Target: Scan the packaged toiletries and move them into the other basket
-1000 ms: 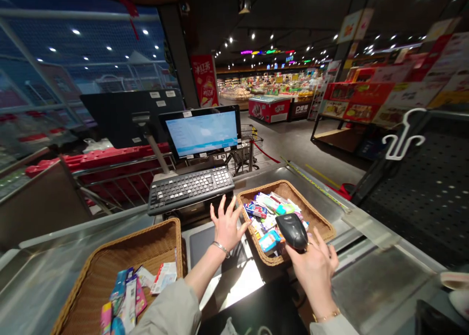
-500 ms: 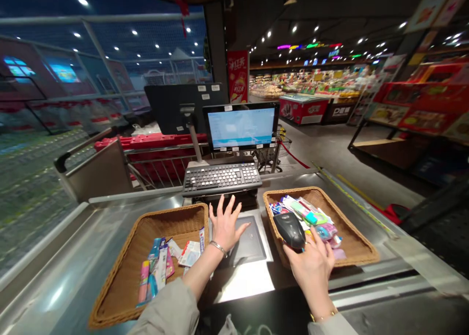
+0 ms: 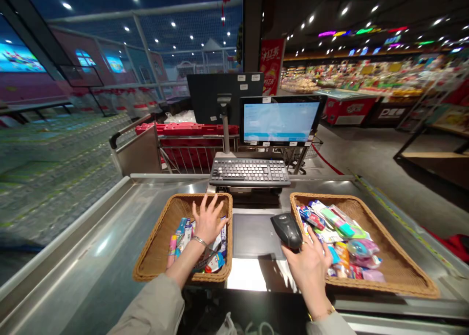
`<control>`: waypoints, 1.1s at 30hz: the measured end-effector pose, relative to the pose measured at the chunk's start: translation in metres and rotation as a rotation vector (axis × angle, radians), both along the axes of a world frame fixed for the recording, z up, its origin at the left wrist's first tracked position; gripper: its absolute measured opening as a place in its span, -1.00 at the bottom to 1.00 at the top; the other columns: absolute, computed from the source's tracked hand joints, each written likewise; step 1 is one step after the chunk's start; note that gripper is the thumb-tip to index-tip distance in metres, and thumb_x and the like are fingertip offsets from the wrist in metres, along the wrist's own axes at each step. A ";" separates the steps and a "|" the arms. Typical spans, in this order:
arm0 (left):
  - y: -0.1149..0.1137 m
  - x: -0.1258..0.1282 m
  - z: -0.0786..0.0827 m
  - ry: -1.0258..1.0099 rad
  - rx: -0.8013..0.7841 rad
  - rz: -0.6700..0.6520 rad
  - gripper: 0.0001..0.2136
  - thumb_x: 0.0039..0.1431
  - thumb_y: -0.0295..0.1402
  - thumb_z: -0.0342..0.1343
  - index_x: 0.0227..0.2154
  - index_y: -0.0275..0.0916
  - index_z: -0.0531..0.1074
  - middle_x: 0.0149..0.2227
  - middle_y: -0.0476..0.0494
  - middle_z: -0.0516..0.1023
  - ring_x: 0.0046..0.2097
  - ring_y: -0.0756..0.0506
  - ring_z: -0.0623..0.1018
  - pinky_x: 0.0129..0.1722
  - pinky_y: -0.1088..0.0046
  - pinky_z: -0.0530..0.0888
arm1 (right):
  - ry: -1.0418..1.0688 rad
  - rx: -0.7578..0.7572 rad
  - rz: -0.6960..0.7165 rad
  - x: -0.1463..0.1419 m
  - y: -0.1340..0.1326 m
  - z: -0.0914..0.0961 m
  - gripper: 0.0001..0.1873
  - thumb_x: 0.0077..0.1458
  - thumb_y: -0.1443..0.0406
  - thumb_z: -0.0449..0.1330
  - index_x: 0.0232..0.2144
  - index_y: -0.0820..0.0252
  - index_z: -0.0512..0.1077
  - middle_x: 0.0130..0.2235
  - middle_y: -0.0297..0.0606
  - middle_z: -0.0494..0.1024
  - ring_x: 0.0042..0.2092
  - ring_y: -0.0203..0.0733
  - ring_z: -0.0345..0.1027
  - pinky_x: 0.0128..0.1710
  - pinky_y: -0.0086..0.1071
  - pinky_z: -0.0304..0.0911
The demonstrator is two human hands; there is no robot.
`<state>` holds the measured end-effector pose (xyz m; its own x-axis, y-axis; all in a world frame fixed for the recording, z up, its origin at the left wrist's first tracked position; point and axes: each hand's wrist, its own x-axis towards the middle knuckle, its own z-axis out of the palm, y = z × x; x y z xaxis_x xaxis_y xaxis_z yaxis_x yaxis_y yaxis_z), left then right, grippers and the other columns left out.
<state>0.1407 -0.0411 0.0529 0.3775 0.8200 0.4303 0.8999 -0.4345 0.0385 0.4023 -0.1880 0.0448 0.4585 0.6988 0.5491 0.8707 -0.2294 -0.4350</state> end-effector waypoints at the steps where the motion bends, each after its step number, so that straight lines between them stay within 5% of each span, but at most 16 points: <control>1: 0.001 -0.008 -0.002 0.007 -0.005 0.013 -0.51 0.19 0.00 0.03 0.14 -0.03 0.35 0.33 -0.12 0.18 0.37 -0.38 0.00 0.27 -0.29 -0.23 | -0.004 0.002 0.009 -0.003 0.001 0.000 -0.70 0.03 0.09 0.09 -0.36 0.15 0.50 -0.13 -0.11 0.59 0.16 0.06 0.22 0.19 0.02 -0.17; 22: 0.012 -0.106 -0.040 0.125 -0.205 0.146 -0.54 0.16 -0.14 0.07 0.14 0.01 0.35 0.31 -0.10 0.21 0.37 -0.35 0.02 0.26 -0.30 -0.26 | -0.054 -0.103 0.069 -0.023 0.008 -0.017 -0.65 0.01 0.07 0.07 -0.40 0.17 0.51 -0.13 -0.08 0.59 0.15 0.06 0.23 0.17 0.00 -0.10; 33: 0.015 -0.146 -0.041 0.250 -0.266 0.127 -0.53 0.12 -0.25 0.12 0.13 0.02 0.36 0.30 -0.13 0.25 0.36 -0.38 0.04 0.25 -0.30 -0.32 | -0.002 -0.097 0.106 -0.029 0.012 -0.019 -0.63 0.03 0.02 0.05 -0.47 0.15 0.47 -0.20 -0.09 0.61 0.14 0.05 0.24 0.16 -0.02 -0.13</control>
<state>-0.0057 -0.0266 0.0119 0.3320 0.9375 0.1039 0.9418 -0.3232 -0.0926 0.3733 -0.1758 0.0262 0.3780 0.7933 0.4774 0.8933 -0.1771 -0.4130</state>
